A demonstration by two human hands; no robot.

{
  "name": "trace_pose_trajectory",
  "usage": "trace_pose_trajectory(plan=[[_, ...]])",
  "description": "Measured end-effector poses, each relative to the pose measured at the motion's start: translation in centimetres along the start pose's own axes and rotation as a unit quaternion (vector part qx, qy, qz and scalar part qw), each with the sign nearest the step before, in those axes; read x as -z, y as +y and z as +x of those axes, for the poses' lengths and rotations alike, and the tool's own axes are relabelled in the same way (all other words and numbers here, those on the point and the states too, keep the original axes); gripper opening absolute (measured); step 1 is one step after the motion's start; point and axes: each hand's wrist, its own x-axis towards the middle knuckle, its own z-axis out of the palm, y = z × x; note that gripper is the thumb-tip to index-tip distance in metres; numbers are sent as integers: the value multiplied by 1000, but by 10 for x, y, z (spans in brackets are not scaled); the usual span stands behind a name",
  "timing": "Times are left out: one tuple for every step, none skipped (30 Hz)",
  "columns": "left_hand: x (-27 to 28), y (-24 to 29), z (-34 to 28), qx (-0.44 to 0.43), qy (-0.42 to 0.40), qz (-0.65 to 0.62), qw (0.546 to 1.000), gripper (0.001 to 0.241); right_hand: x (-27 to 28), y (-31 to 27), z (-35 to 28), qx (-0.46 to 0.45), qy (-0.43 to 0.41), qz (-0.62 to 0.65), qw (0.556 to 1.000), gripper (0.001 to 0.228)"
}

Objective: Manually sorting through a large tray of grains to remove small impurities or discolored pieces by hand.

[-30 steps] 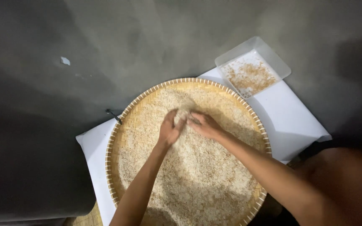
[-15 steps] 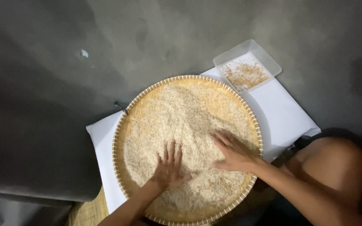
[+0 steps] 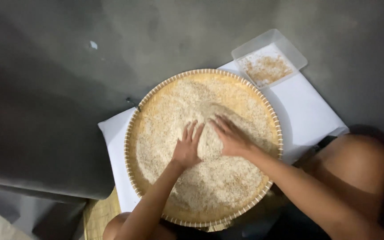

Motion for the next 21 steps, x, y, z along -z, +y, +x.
trace_pose_trajectory(plan=[[-1, -10, 2, 4, 0, 2, 1000, 137, -4, 6, 10, 5, 0, 1, 1000, 125], [-3, -16, 8, 28, 16, -3, 999, 131, -7, 14, 15, -12, 4, -4, 1000, 120], [-5, -22, 14, 51, 31, -8, 998, 124, -11, 23, 21, -30, 8, -9, 999, 115], [-7, -27, 11, 49, 26, -9, 998, 124, -2, 22, 16, -33, 5, -7, 999, 115], [-9, -32, 8, 57, 35, -3, 998, 120, 7, 20, 10, -40, 11, 1, 999, 106], [-11, -38, 5, 67, 47, 2, 997, 115, 18, 19, 8, -45, 17, 6, 999, 98], [-18, -41, 2, 67, 44, -1, 997, 115, 13, 28, 1, -46, 14, 6, 999, 98], [-23, -46, 0, 64, 30, -9, 998, 114, 10, 37, -3, -54, 18, -3, 998, 92], [-28, -50, -2, 60, 15, -17, 998, 112, 7, 46, -6, -61, 21, -13, 998, 86], [-27, -49, -13, 59, 12, -18, 998, 112, 7, 45, -11, -63, 19, -12, 998, 86], [-27, -47, -24, 15, 20, -46, 999, 104, 6, 44, -16, -73, -2, -16, 997, 78], [-24, -46, -31, -31, 30, -72, 997, 102, 8, 44, -20, -84, -20, -21, 996, 71], [-17, -32, -38, -35, 29, -72, 996, 102, 24, 26, -33, -88, -20, -21, 996, 71], [-9, -20, -47, -36, -14, -44, 998, 111, 41, 6, -46, -70, -51, -13, 996, 79], [-2, -7, -56, -38, -57, -17, 998, 122, 57, -14, -58, -52, -83, -4, 995, 89], [-3, 2, -56, -36, -58, -20, 997, 122, 53, -18, -59, -52, -86, -5, 995, 89], [-4, 10, -57, -42, -67, -54, 995, 129, 48, -21, -60, -35, -97, -15, 995, 102], [-6, 19, -58, -48, -77, -90, 992, 137, 42, -25, -63, -19, -108, -25, 994, 115], [-7, 26, -55, -47, -79, -93, 991, 137, 32, -23, -60, -20, -113, -25, 993, 115], [-7, 32, -48, -75, -78, -44, 993, 135, 23, -18, -56, 26, -78, -30, 996, 116], [-7, 39, -40, -102, -76, 5, 992, 132, 14, -14, -52, 72, -44, -35, 996, 117]])
